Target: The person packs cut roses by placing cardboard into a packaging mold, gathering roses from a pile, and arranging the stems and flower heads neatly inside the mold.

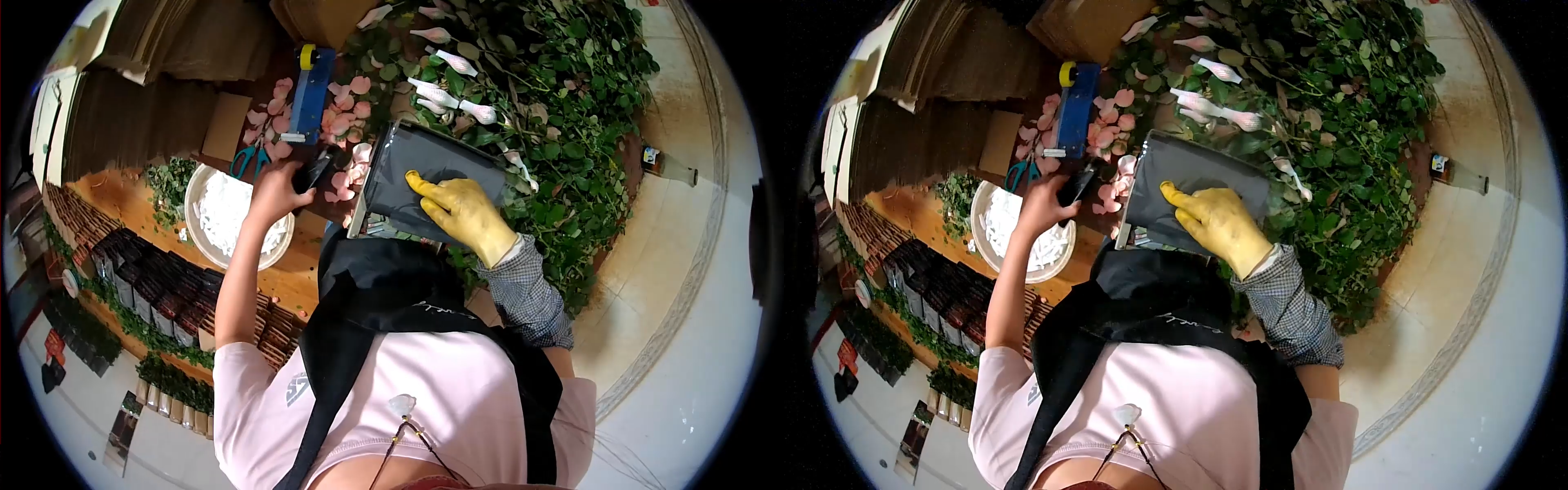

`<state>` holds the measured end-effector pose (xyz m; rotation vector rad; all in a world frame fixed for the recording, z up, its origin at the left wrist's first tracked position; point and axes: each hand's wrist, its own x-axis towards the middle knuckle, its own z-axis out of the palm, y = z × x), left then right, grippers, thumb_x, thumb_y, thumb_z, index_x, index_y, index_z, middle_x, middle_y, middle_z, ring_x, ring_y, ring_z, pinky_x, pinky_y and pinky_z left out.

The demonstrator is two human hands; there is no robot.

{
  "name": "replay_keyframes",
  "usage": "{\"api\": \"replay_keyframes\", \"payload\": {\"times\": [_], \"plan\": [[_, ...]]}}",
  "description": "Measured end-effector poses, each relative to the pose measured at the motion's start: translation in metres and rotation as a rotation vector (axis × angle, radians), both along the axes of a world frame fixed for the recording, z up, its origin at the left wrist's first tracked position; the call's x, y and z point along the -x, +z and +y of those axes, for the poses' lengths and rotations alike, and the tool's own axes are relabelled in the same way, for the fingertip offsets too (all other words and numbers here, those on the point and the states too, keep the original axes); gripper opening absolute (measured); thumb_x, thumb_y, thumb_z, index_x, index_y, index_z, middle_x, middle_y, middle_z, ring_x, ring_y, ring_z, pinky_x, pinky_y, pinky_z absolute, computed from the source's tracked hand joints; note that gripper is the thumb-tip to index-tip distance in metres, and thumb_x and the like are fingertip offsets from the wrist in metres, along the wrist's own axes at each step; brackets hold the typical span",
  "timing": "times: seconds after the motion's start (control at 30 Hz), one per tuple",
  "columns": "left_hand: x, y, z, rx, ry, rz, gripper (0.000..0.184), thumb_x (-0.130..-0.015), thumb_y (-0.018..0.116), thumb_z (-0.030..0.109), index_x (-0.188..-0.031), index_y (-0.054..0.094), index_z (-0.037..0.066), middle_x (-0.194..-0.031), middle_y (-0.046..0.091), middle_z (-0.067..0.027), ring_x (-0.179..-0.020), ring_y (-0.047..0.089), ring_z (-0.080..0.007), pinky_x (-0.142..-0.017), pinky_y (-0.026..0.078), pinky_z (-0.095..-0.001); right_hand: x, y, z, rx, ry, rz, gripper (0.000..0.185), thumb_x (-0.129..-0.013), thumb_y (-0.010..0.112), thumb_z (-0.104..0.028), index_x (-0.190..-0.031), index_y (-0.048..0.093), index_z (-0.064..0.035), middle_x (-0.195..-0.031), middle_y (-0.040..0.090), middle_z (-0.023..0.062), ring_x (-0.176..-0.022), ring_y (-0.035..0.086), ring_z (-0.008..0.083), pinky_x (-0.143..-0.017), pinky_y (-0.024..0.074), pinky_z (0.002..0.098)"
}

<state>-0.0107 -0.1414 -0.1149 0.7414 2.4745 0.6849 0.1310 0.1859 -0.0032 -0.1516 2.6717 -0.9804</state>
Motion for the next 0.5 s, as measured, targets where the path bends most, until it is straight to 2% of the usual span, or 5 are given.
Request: {"api": "replay_keyframes", "payload": {"times": [0.13, 0.27, 0.3, 0.4, 0.5], "plan": [[-0.011, 0.036, -0.007, -0.484, 0.396, -1.142, 0.050, -0.087, 0.063, 0.025, -0.128, 0.056, -0.004, -0.104, 0.066, -0.0075, -0.096, 0.061, -0.0152, -0.088, 0.048, -0.0296, -0.002, -0.003, -0.002, -0.057, -0.013, 0.013, 0.045, -0.091, 0.068, -0.014, -0.136, 0.061, -0.0158, -0.068, 0.054, 0.0087, -0.064, 0.055, 0.0264, -0.064, 0.0457, 0.0404], [-0.062, 0.079, 0.039, -0.368, 0.426, -0.826, 0.061, -0.085, 0.059, 0.014, -0.140, 0.039, -0.001, -0.106, 0.060, -0.0079, -0.094, 0.058, -0.0155, -0.082, 0.049, -0.0300, 0.001, 0.000, -0.005, -0.019, -0.080, 0.024, 0.036, -0.084, 0.072, -0.013, -0.120, 0.067, -0.0142, -0.069, 0.058, 0.0076, -0.067, 0.059, 0.0288, -0.062, 0.0478, 0.0435], [-0.077, 0.074, 0.055, -0.395, 0.490, -0.643, 0.072, -0.081, 0.064, 0.007, -0.146, 0.033, 0.001, -0.116, 0.057, -0.0147, -0.106, 0.059, -0.0244, -0.095, 0.047, -0.0351, 0.000, -0.001, -0.005, -0.020, -0.086, 0.027, 0.036, -0.084, 0.072, -0.013, -0.120, 0.067, -0.0142, -0.069, 0.058, 0.0076, -0.067, 0.059, 0.0288, -0.062, 0.0478, 0.0435], [-0.081, 0.092, 0.070, 0.018, 0.155, 0.205, 0.088, -0.074, 0.075, 0.004, -0.151, 0.031, 0.005, -0.121, 0.046, -0.0221, -0.108, 0.050, -0.0412, -0.096, 0.039, -0.0483, -0.001, -0.005, -0.002, -0.040, -0.069, 0.118, 0.037, -0.085, 0.071, -0.014, -0.121, 0.067, -0.0142, -0.069, 0.058, 0.0073, -0.066, 0.059, 0.0285, -0.062, 0.0477, 0.0430], [-0.068, 0.090, 0.056, -0.043, -0.013, -0.096, 0.086, -0.073, 0.072, -0.002, -0.151, 0.036, 0.008, -0.120, 0.049, -0.0222, -0.112, 0.051, -0.0423, -0.095, 0.040, -0.0488, -0.003, -0.005, 0.000, -0.026, -0.057, 0.111, 0.037, -0.085, 0.071, -0.014, -0.122, 0.067, -0.0145, -0.069, 0.058, 0.0075, -0.066, 0.059, 0.0287, -0.062, 0.0476, 0.0429]]}}
